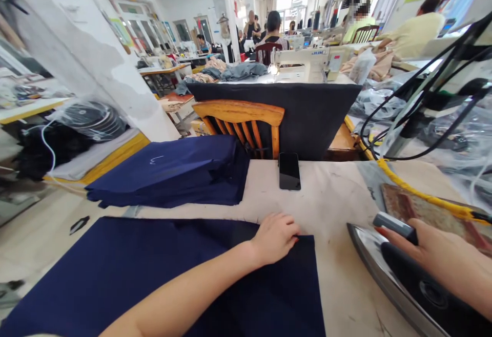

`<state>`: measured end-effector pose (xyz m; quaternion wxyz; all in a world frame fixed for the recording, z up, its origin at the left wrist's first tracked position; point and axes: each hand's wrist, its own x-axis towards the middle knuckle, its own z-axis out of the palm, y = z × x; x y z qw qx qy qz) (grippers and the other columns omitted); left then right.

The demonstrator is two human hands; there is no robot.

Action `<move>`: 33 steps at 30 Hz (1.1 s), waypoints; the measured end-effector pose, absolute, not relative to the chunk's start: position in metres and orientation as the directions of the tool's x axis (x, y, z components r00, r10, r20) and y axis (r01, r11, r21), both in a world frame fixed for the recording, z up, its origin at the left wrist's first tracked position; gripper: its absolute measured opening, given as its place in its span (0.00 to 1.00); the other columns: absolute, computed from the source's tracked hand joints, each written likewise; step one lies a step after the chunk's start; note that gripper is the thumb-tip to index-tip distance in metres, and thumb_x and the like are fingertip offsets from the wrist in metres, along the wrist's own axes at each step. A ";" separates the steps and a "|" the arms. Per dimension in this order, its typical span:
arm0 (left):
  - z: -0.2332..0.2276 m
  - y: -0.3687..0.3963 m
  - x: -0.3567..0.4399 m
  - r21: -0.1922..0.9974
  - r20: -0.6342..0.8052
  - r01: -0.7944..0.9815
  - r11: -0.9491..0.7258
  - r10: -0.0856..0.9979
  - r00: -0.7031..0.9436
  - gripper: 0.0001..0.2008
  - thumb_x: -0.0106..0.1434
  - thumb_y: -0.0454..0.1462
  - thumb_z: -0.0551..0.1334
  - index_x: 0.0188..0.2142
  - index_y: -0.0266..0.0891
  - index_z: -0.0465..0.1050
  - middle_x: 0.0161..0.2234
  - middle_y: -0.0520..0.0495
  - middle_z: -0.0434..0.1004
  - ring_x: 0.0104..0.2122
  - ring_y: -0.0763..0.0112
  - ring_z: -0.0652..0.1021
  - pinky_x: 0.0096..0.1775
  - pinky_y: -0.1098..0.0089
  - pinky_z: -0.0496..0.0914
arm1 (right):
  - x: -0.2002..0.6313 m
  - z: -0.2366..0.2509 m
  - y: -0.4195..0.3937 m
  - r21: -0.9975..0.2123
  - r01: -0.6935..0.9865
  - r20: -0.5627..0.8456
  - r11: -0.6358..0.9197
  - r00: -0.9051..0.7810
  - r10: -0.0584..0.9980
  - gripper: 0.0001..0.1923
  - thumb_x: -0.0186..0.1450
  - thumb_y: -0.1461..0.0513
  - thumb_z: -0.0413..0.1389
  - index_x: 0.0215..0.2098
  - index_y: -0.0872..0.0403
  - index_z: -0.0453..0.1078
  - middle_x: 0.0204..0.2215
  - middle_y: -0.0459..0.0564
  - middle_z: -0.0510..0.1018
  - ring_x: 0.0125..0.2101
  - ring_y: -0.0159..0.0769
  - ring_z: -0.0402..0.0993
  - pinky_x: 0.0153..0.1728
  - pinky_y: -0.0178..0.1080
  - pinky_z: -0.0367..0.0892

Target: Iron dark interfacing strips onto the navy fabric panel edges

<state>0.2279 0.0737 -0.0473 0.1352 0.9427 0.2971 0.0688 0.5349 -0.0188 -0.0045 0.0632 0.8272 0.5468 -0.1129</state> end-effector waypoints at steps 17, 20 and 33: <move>-0.063 0.069 0.215 0.095 0.304 0.370 -0.924 0.381 0.873 0.12 0.70 0.34 0.50 0.42 0.41 0.72 0.36 0.51 0.76 0.35 0.72 0.74 0.34 0.70 0.65 | 0.529 0.005 -0.020 0.047 0.927 -0.254 -0.372 0.371 0.893 0.25 0.64 0.42 0.35 0.32 0.50 0.60 0.25 0.56 0.75 0.29 0.53 0.76 0.28 0.46 0.61; -0.061 0.067 0.213 0.071 0.369 0.358 -0.931 0.358 0.858 0.11 0.69 0.34 0.51 0.40 0.42 0.72 0.41 0.51 0.76 0.39 0.70 0.73 0.38 0.68 0.64 | 0.529 0.005 -0.020 0.053 0.929 -0.260 -0.365 0.366 0.894 0.28 0.64 0.41 0.32 0.33 0.51 0.61 0.26 0.57 0.76 0.29 0.53 0.76 0.28 0.45 0.61; -0.059 0.035 0.190 0.171 0.246 0.150 -0.974 0.190 0.951 0.09 0.68 0.32 0.52 0.37 0.39 0.71 0.48 0.51 0.74 0.43 0.70 0.71 0.41 0.68 0.63 | 0.539 -0.007 -0.023 0.058 0.909 -0.265 -0.412 0.412 0.872 0.35 0.61 0.37 0.34 0.47 0.52 0.62 0.23 0.54 0.74 0.30 0.53 0.76 0.29 0.45 0.60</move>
